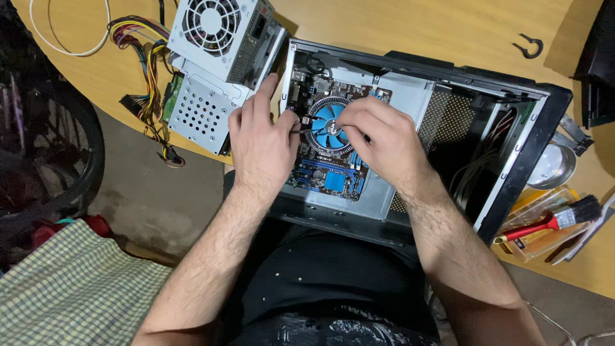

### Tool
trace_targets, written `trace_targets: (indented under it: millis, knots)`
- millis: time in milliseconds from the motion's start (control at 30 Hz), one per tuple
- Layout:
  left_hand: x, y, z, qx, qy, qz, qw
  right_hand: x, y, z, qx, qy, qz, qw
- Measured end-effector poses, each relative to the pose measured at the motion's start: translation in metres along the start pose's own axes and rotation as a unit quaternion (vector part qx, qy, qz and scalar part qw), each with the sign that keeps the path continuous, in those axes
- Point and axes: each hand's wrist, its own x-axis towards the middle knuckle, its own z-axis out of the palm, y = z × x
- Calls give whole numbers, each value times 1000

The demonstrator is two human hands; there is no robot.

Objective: The person installs a blue CPU cooler onto the motherboard inside a computer case, securing it with screws. They then connect the cooler's power cable to the motherboard and insert a small expansion card into a slot.

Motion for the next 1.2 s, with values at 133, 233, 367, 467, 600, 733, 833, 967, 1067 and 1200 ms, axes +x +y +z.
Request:
trace_targets:
  millis: [133, 233, 367, 467, 600, 733, 833, 967, 1067, 1200]
  knots:
    - [-24, -8, 21, -82, 107, 34, 990, 1, 3, 6, -28, 31, -12, 999]
    - [-56, 1, 41, -153, 126, 61, 978, 0, 11, 8, -44, 52, -17, 998]
    - [-61, 33, 5, -26, 26, 81, 996, -1, 16, 9, -88, 49, 17, 995]
    - [-60, 38, 3, -6, -14, 76, 997, -3, 20, 1, -46, 28, 53, 997]
    - [-49, 38, -1, 6, -42, 67, 997, 1, 22, -15, 31, -5, 55, 998]
    - [-43, 38, 2, 20, -57, 74, 995, 9, 10, -14, 56, -29, 48, 997]
    - [-43, 40, -2, 43, -71, 72, 994, 14, 2, -14, 20, -51, 40, 998]
    - [-47, 44, -5, 54, -100, 63, 991, 12, 6, -10, 0, -51, 33, 998]
    - [-49, 44, -4, 47, -117, 53, 991, 11, 7, -8, -19, -58, 30, 998]
    - [-48, 45, -8, 30, -130, 41, 990, 6, 17, -2, -50, -55, 49, 996]
